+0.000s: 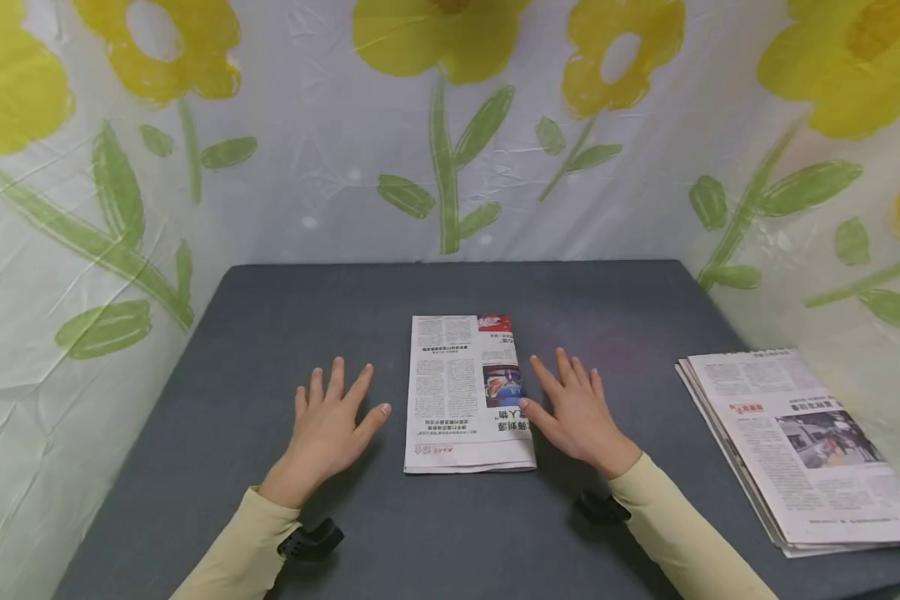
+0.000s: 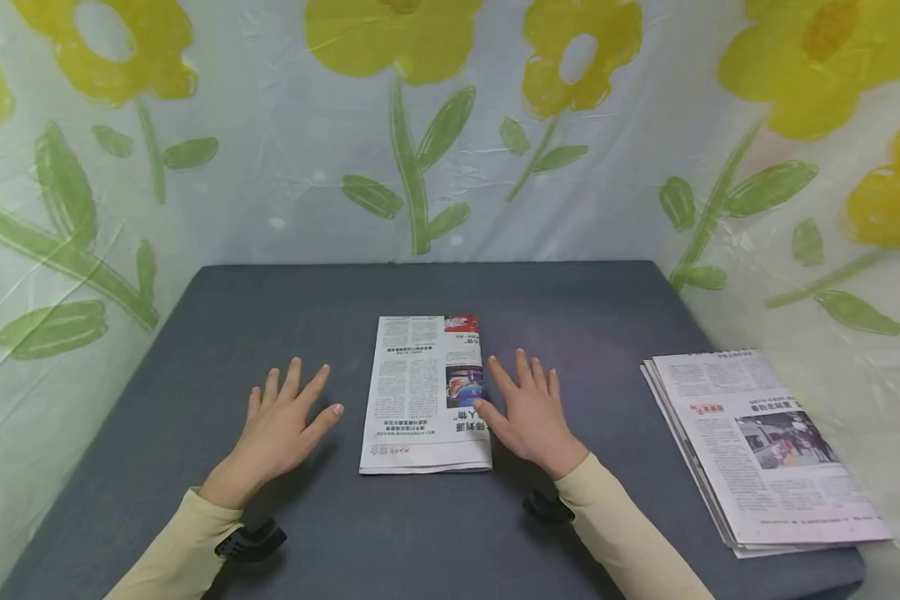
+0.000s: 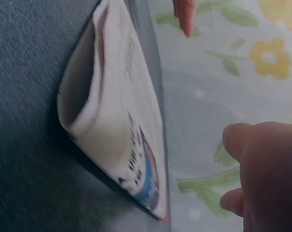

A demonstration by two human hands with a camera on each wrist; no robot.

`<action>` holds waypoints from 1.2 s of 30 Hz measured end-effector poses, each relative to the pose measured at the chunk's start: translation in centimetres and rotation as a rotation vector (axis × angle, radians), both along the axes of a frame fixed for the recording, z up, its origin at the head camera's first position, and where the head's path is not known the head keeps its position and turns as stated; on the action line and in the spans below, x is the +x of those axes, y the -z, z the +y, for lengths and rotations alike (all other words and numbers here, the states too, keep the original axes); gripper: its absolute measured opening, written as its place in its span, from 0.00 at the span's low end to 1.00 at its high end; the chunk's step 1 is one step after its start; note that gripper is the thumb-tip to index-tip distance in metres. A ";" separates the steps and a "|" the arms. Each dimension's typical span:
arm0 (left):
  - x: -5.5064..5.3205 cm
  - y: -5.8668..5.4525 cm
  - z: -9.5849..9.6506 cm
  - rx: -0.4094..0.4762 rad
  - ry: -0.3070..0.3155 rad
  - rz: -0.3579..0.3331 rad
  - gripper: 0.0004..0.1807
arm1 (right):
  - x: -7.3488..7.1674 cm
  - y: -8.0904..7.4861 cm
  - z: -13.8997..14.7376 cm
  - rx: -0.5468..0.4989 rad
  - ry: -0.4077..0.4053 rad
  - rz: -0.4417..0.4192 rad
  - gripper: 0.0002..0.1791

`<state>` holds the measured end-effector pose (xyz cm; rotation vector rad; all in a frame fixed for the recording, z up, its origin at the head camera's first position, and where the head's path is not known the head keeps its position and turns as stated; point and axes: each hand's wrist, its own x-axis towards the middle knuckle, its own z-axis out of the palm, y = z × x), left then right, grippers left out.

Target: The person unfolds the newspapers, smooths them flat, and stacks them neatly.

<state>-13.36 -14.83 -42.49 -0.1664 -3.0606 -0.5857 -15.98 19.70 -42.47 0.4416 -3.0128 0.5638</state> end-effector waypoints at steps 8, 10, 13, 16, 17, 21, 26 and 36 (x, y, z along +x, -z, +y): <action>0.5 2.4 1.5 -0.018 0.029 -0.014 0.40 | 0.3 1.3 -1.9 -0.015 -0.047 -0.043 0.41; 0.6 3.0 1.8 -0.016 0.038 -0.020 0.39 | 0.5 1.6 -2.5 -0.022 -0.065 -0.068 0.40; 0.8 3.9 2.2 -0.008 0.055 -0.026 0.39 | 0.8 2.1 -3.6 -0.028 -0.086 -0.101 0.40; 0.8 4.7 2.4 0.009 0.070 -0.014 0.39 | 1.0 2.7 -4.6 -0.037 -0.100 -0.117 0.43; 0.9 4.9 2.4 0.015 0.074 -0.013 0.39 | 1.1 2.9 -4.9 -0.040 -0.104 -0.123 0.44; 1.0 5.4 2.6 0.033 0.088 -0.019 0.38 | 1.3 3.4 -5.7 -0.042 -0.119 -0.137 0.48; 1.0 5.7 3.0 0.044 0.112 -0.035 0.38 | 1.4 3.8 -5.9 -0.022 -0.150 -0.133 0.51; 1.3 5.8 3.1 0.040 0.128 -0.048 0.38 | 1.1 4.4 -5.9 -0.003 -0.185 -0.151 0.52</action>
